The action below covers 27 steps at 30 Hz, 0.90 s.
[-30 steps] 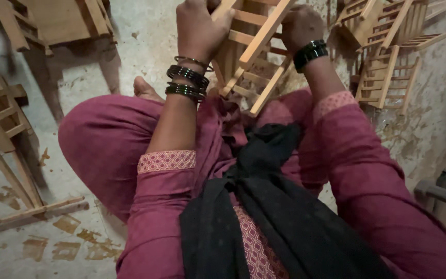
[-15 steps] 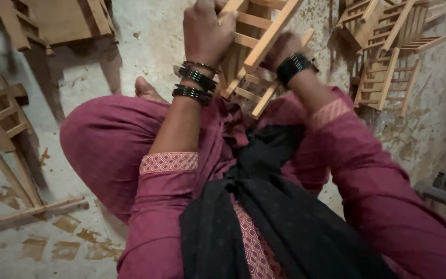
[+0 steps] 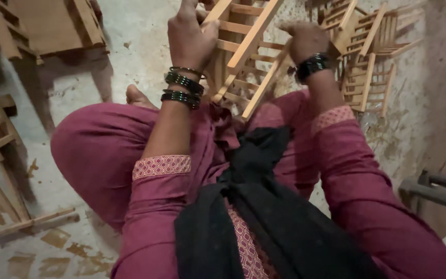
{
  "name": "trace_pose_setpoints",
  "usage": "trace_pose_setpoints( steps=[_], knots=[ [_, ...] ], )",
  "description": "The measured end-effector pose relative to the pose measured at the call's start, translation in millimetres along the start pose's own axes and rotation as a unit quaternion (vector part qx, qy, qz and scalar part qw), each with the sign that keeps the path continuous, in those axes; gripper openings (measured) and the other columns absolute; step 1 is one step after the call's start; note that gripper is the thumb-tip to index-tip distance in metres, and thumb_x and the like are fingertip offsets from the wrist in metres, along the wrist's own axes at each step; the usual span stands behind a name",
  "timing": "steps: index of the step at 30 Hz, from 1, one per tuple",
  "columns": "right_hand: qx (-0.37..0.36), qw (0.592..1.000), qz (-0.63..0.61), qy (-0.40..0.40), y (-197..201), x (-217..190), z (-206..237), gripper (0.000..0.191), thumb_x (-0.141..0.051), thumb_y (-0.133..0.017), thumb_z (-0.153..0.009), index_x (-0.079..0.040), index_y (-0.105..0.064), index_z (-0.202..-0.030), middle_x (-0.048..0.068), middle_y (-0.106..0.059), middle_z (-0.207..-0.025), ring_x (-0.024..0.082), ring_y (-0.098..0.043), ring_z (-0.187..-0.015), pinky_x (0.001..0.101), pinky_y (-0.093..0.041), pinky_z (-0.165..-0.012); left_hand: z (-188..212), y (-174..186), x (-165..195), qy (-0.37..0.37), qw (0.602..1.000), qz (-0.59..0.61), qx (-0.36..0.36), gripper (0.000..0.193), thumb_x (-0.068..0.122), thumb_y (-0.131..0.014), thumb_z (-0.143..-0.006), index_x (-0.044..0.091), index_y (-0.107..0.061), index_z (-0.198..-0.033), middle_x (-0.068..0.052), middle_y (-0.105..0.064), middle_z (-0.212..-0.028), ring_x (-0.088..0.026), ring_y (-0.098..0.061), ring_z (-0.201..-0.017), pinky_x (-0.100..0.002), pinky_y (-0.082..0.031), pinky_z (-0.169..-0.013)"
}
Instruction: The person sits cross-legged on the floor and assembles small wooden chair frames, fitting slats and seat parts together by hand and rubbing the wood surfaces with a small block to smooth them. They turn the chair frame over and press the joints, then set the finished frame down with other completed chairs.
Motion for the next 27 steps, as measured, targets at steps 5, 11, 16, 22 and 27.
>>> trace_pose_setpoints(
  steps=[5,11,16,22,27],
  knots=[
    [-0.107,0.985,0.061,0.122,26,-37,67,0.033,-0.007,-0.053,-0.104,-0.026,-0.077,-0.117,0.004,-0.075,-0.114,0.021,-0.072,-0.085,0.034,-0.059,-0.062,0,-4,4,0.004,1.0,-0.012,-0.006,0.027,0.011,-0.076,-0.082,0.007,-0.066,-0.107,-0.013,-0.078,-0.087,-0.032,-0.077,-0.082,-0.04,-0.061,-0.074],
    [0.051,0.971,-0.002,0.235,18,-44,112,0.04,-0.004,-0.053,-0.102,-0.025,-0.068,-0.132,0.0,-0.074,-0.128,0.019,-0.072,-0.107,0.0319,-0.06,-0.076,2,0,4,-0.026,0.999,-0.019,-0.017,0.023,0.009,-0.076,-0.083,0.009,-0.068,-0.104,-0.013,-0.078,-0.087,-0.033,-0.076,-0.083,-0.04,-0.06,-0.075],
    [-0.045,0.99,0.06,0.12,15,-7,55,0.039,-0.005,-0.053,-0.098,-0.026,-0.07,-0.125,-0.002,-0.076,-0.119,0.018,-0.072,-0.089,0.0334,-0.058,-0.066,4,4,7,-0.028,0.999,-0.029,0.002,0.021,0.009,-0.078,-0.083,0.009,-0.066,-0.1,-0.013,-0.077,-0.086,-0.033,-0.076,-0.082,-0.04,-0.06,-0.073],
    [0.083,0.944,-0.111,0.299,35,-97,158,0.019,-0.004,-0.056,-0.102,-0.008,-0.069,-0.115,0.01,-0.073,-0.11,0.024,-0.073,-0.1,0.0366,-0.061,-0.081,4,-2,6,-0.021,1.0,-0.012,0.005,0.021,0.009,-0.078,-0.082,0.008,-0.067,-0.1,-0.012,-0.077,-0.086,-0.034,-0.075,-0.082,-0.041,-0.059,-0.071],
    [0.073,0.972,-0.017,0.223,27,-42,88,0.021,-0.016,-0.058,-0.098,-0.014,-0.074,-0.111,0.005,-0.076,-0.108,0.023,-0.074,-0.1,0.0334,-0.06,-0.07,5,-4,0,-0.019,0.998,-0.053,-0.009,0.015,0.015,-0.078,-0.082,0.002,-0.072,-0.087,-0.015,-0.075,-0.079,-0.035,-0.074,-0.075,-0.042,-0.059,-0.07]
  ],
)
Point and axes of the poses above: each hand's wrist, its own z-axis away from the middle knuckle, its own y-axis out of the back of the hand, x = y × z, the point moved 1 cm from there along -z, towards the middle knuckle
